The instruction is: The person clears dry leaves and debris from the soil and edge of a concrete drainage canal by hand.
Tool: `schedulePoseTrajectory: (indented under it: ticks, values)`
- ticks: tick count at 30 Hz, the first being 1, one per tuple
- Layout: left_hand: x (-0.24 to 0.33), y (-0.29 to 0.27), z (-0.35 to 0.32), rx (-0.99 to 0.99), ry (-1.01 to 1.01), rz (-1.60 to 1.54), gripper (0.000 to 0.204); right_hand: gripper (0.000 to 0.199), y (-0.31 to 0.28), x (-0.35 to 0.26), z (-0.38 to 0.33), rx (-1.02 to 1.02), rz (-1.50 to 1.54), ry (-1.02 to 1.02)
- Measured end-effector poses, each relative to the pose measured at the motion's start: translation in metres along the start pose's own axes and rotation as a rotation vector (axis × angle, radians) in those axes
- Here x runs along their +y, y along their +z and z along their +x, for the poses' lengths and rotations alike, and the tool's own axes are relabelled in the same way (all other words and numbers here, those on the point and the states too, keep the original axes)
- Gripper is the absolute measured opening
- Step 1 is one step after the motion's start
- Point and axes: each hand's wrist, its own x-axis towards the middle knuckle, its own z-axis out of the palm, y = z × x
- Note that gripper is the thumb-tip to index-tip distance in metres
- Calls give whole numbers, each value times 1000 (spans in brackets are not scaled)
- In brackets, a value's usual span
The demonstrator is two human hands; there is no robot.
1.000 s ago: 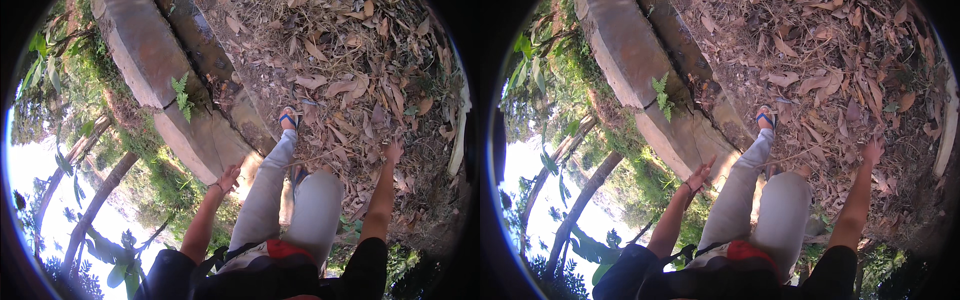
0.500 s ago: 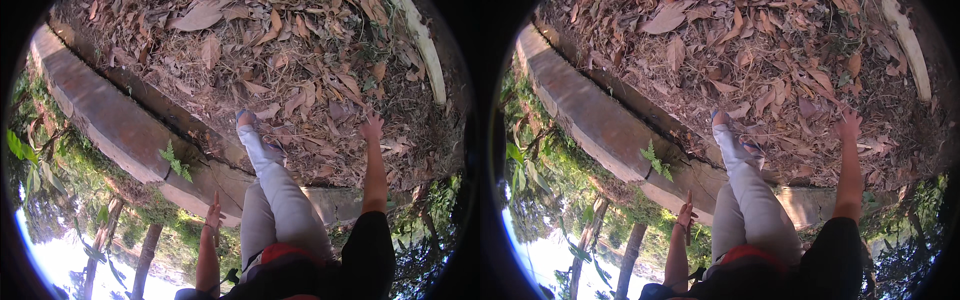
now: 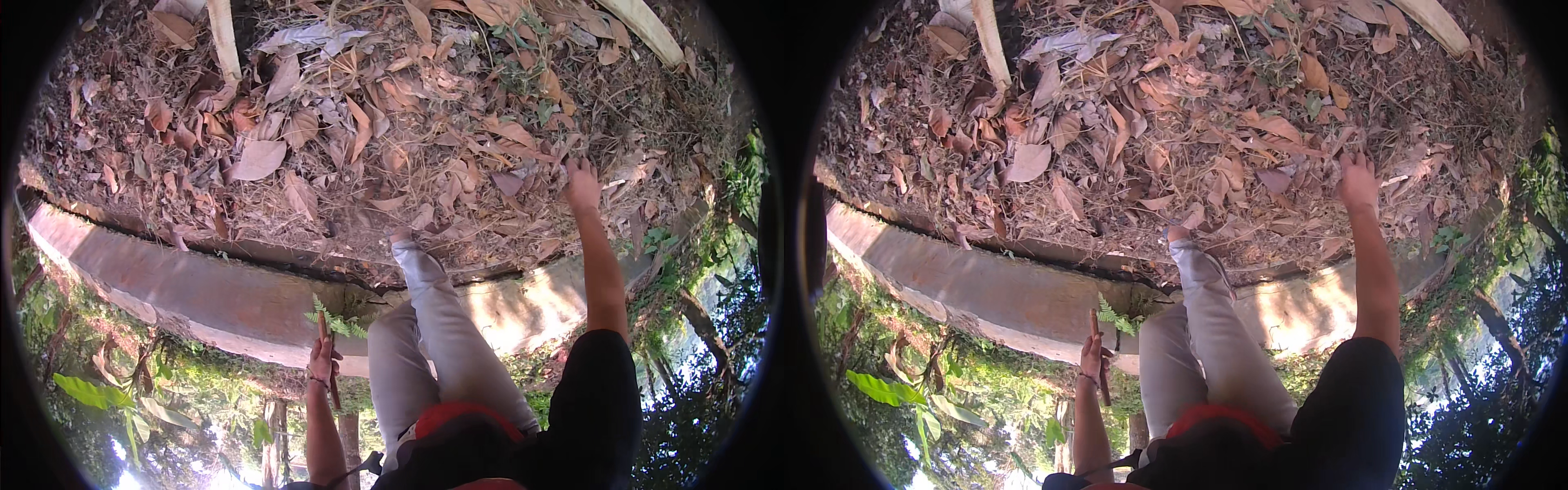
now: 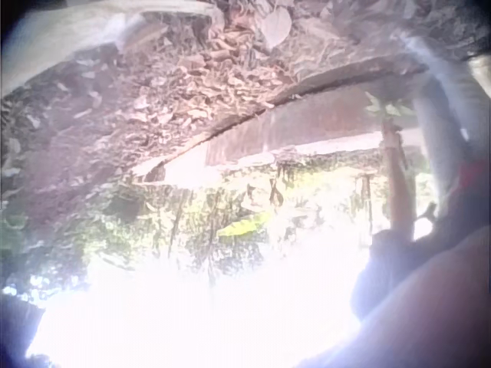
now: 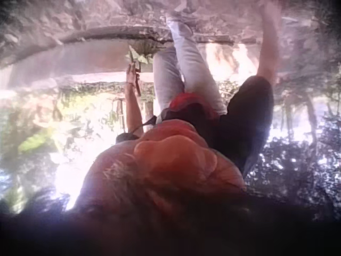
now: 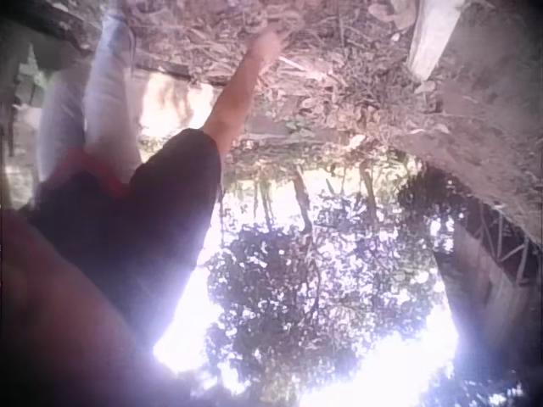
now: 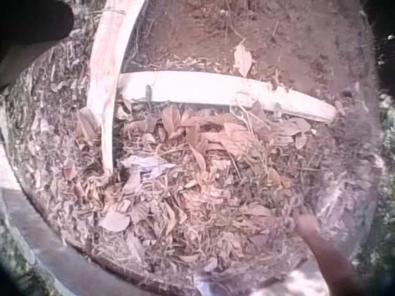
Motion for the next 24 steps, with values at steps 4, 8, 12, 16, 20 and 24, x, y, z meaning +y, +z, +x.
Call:
schedulePoseTrajectory:
  ticks: [4, 8, 12, 16, 20, 24]
  values:
    - [21, -45, 26, 119, 24, 61, 27, 49, 18, 0, -1, -3, -38, 87]
    - [34, -71, 58, 57, 46, 87, 30, 48, 1, -30, 18, -205, -101, 223]
    - [31, -104, 83, 35, 64, 305, 29, 46, -6, -49, 35, -258, -77, 359]
    - [53, -147, 76, 24, 53, 181, 30, 46, -7, -63, 17, -312, -60, 402]
    - [57, -192, 86, 119, 50, 190, 28, 52, 11, -57, 23, -308, 73, 301]
    - [39, -217, 102, 248, 33, 160, 27, 44, 53, -32, 39, -140, 367, 160]
